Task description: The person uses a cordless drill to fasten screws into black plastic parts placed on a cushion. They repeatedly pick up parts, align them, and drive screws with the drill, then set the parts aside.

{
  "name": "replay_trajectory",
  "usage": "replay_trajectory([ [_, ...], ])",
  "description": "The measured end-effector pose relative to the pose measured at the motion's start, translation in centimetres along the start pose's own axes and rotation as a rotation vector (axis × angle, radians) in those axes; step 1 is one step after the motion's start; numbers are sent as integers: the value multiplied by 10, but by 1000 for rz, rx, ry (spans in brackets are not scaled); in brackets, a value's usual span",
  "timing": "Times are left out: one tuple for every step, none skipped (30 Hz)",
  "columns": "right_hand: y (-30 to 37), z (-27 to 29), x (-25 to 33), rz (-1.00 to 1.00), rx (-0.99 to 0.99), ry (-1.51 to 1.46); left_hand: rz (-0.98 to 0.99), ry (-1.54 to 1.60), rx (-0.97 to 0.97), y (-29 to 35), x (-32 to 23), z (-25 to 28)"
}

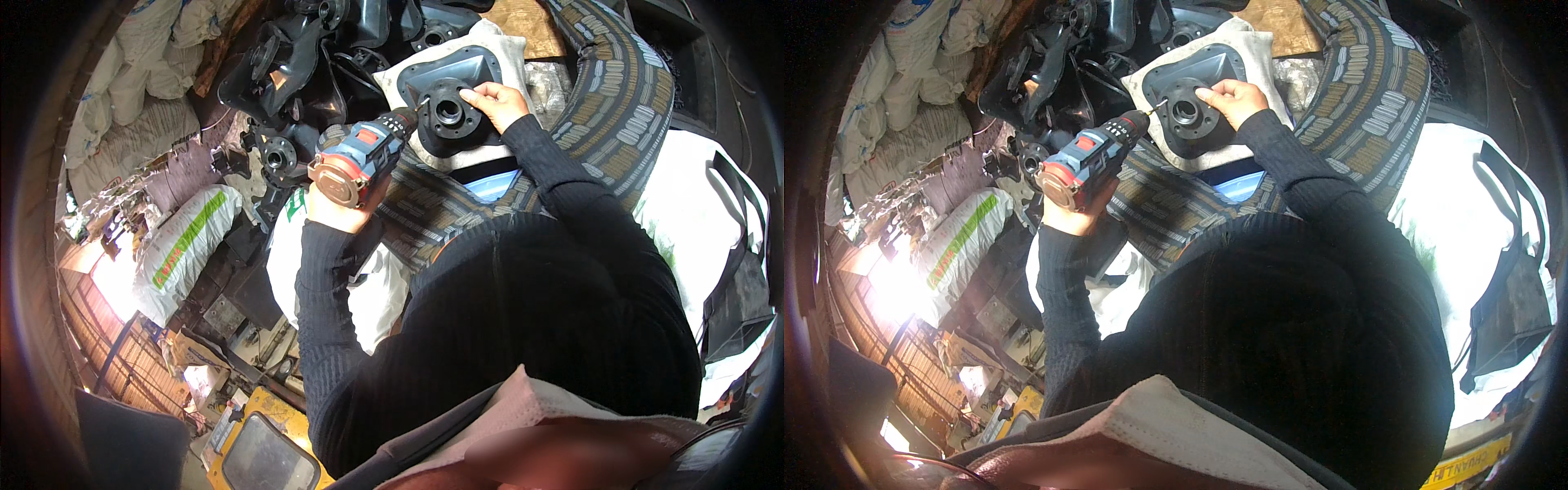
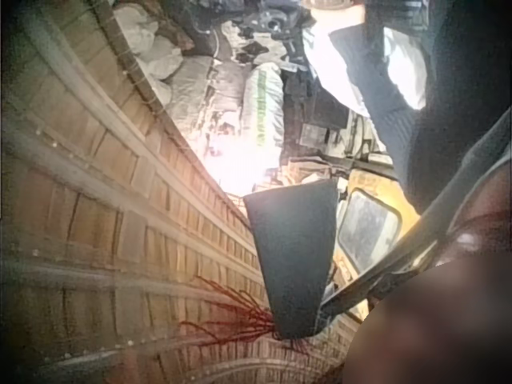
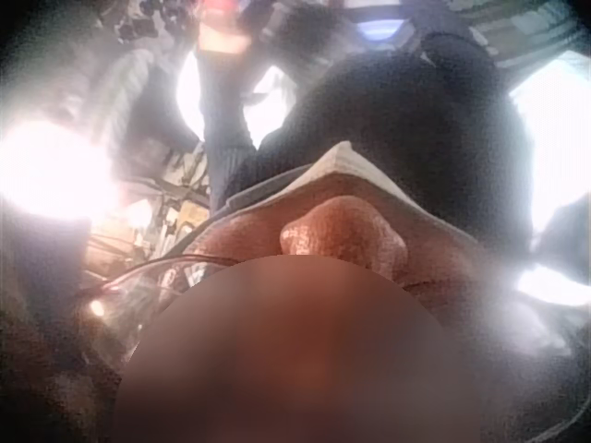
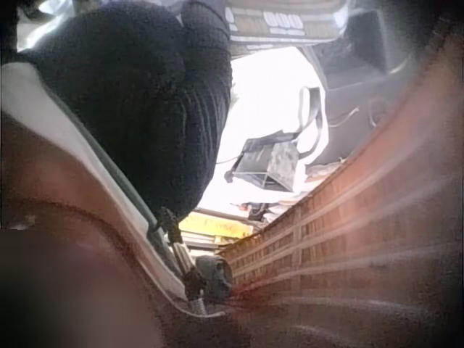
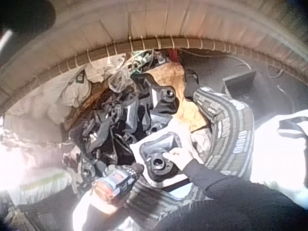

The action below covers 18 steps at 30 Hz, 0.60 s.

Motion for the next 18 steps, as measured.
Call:
replay_trajectory([
  [2, 0, 2, 17, -2, -29, 26, -9, 2, -1, 0, 0],
  [4, -2, 8, 26, 16, -39, 49, -17, 5, -2, 1, -1],
  [7, -3, 16, 35, 34, -49, 71, -25, 9, -3, 2, -2],
  [8, -5, 23, 43, 51, -60, 24, -31, 6, -8, 2, -1],
  [8, -6, 27, 58, 55, -75, -23, -38, 3, -10, 2, 0],
  [6, -7, 29, 73, 57, -90, -52, -77, 3, -12, -1, 3],
  [5, -8, 30, 88, 59, -106, -81, -115, 4, -15, -6, 6],
  [3, -11, 36, 105, 42, -113, -60, -127, 37, -20, -12, 10],
  [4, -11, 42, 65, 35, -143, -53, -65, 73, -26, -20, 12],
  [6, -10, 48, 25, 28, -173, -32, -129, 139, -29, -17, 12],
  [9, -9, 52, -11, 19, -205, -14, -195, 204, -32, -11, 14],
  [6, -6, 51, -21, 23, -83, 65, -45, 184, -32, -6, 12],
  [4, -7, 49, -24, 31, -101, 141, 114, 152, -30, -1, 11],
  [2, -6, 46, -31, 25, -113, 204, 280, 119, -31, -1, 9],
  [2, -7, 44, -37, 19, -126, 286, 329, 163, -31, -1, 7],
  [1, -11, 44, 23, -54, -142, 366, 375, 202, -32, -3, 6],
  [-1, -12, 43, 28, -63, -137, 364, 384, 218, -34, -4, 9],
  [-2, -13, 41, 28, -54, -143, 365, 429, 219, -34, -3, 9],
])
Point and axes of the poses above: each hand's wrist, its own y-axis away from the middle knuckle, its own z-axis out of the back of the hand, x = y × z, the point moved 3 cm from there along -y, towards the middle knuckle, and after that the axes turned 9 degrees about z, right-handed, at the moved point
